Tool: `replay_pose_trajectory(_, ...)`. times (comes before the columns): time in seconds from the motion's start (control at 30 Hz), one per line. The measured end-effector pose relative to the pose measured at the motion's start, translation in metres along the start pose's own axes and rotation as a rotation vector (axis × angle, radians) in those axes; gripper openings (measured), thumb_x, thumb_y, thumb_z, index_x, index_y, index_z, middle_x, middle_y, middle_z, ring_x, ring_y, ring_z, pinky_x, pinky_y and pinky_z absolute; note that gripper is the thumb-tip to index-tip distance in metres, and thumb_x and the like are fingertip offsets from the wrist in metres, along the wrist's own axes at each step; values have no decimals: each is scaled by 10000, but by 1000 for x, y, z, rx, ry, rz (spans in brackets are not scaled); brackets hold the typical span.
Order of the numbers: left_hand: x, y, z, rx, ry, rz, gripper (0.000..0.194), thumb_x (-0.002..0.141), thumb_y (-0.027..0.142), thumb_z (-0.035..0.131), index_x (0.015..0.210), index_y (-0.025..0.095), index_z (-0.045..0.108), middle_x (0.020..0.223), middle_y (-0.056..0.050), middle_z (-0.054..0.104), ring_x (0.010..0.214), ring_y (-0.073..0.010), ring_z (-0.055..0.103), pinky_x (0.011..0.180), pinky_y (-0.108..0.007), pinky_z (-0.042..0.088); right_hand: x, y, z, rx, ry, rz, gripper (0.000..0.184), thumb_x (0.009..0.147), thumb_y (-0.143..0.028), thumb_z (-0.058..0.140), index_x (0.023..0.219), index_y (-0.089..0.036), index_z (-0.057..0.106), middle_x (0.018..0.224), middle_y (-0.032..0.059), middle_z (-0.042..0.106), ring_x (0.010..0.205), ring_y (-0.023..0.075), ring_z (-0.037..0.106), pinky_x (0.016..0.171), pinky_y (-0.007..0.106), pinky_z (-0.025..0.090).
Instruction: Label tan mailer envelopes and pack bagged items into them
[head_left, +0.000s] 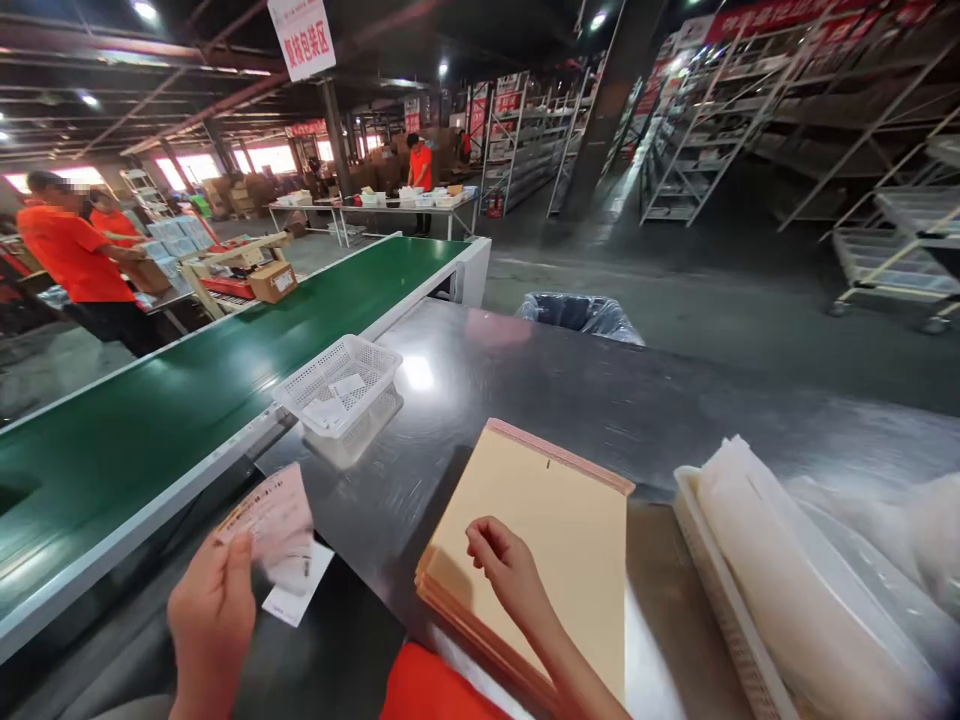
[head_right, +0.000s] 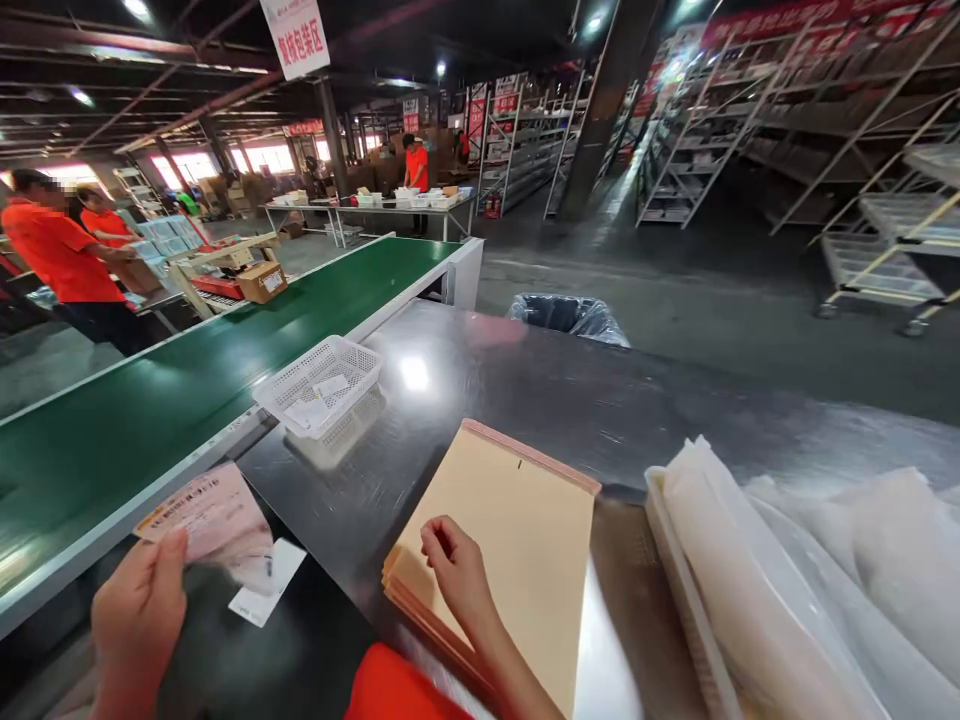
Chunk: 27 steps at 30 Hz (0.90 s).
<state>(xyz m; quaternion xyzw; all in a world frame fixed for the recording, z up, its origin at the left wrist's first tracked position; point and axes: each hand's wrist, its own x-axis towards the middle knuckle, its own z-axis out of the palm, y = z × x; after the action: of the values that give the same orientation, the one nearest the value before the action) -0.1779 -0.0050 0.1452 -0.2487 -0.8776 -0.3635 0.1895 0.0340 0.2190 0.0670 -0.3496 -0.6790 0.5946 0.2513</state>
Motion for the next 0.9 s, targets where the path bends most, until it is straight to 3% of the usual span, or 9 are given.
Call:
replay_pose_trajectory(0.1, -7, 41, -10, -71, -249, 101, 354, 872, 458, 433, 636, 228, 562, 557, -2, 577, 526, -159, 518, 520, -262, 367, -11, -24, -9, 8, 37, -133, 335, 878, -515, 512, 828, -196, 598, 728, 30, 611, 666, 167, 576, 582, 276, 479)
replay_pose_trajectory(0.23, -28, 99, 25, -262, -714, 247, 427, 903, 453, 421, 554, 209, 462, 522, 30, 483, 504, -110, 432, 528, -249, 279, -30, -63, -26, -58, 45, -475, 485, 847, -461, 600, 1251, -202, 528, 1105, 97, 656, 938, 204, 623, 756, 302, 523)
replay_pose_trajectory(0.3, -39, 118, 45, -328, -872, 275, 424, 896, 444, 456, 549, 200, 447, 527, 37, 454, 519, -104, 400, 537, -260, 236, -35, -75, -36, -185, 11, -513, 401, 851, -412, 610, 1195, -207, 576, 1038, 72, 683, 890, 192, 634, 735, 285, 507)
replay_pose_trajectory(0.37, -49, 127, 60, -421, -979, 245, 439, 881, 467, 484, 540, 199, 423, 522, 46, 403, 525, -101, 357, 536, -267, 209, -37, -78, -46, -315, -11, -457, 188, 896, -360, 551, 955, -212, 651, 813, 20, 689, 710, 151, 618, 634, 254, 461)
replay_pose_trajectory(0.43, -55, 128, 72, -542, -1071, 161, 462, 862, 525, 487, 544, 204, 392, 538, 51, 356, 543, -104, 328, 534, -260, 212, -37, -74, -57, -339, 42, -408, 240, 929, -346, 490, 794, -211, 634, 698, -3, 661, 614, 127, 581, 576, 239, 419)
replay_pose_trajectory(0.57, -61, 116, 89, -698, -1239, 16, 517, 803, 664, 475, 574, 213, 369, 590, 51, 322, 584, -110, 309, 547, -248, 246, -32, -57, -73, -212, 234, -325, 232, 909, -374, 495, 803, -208, 620, 707, 0, 661, 624, 133, 582, 573, 235, 417)
replay_pose_trajectory(0.73, -67, 108, 101, -650, -1099, -66, 558, 770, 713, 474, 550, 216, 347, 563, 57, 301, 563, -101, 277, 531, -246, 225, -19, -45, -66, -23, 239, -217, 265, 873, -429, 520, 767, -203, 609, 666, -1, 605, 615, 146, 546, 558, 245, 416)
replay_pose_trajectory(0.8, -64, 100, 103, -663, -962, -162, 546, 766, 697, 494, 547, 219, 344, 551, 60, 308, 551, -98, 283, 521, -242, 236, -9, -40, -57, 80, 286, -159, 286, 848, -463, 545, 754, -198, 601, 654, 0, 579, 605, 148, 528, 536, 247, 418)
replay_pose_trajectory(0.9, -44, 67, 94, -723, -652, -446, 497, 726, 662, 559, 572, 226, 377, 528, 70, 333, 520, -100, 313, 491, -238, 285, 17, -24, -43, 271, 508, -69, 322, 795, -527, 567, 766, -207, 554, 649, -15, 547, 577, 137, 498, 488, 237, 407)
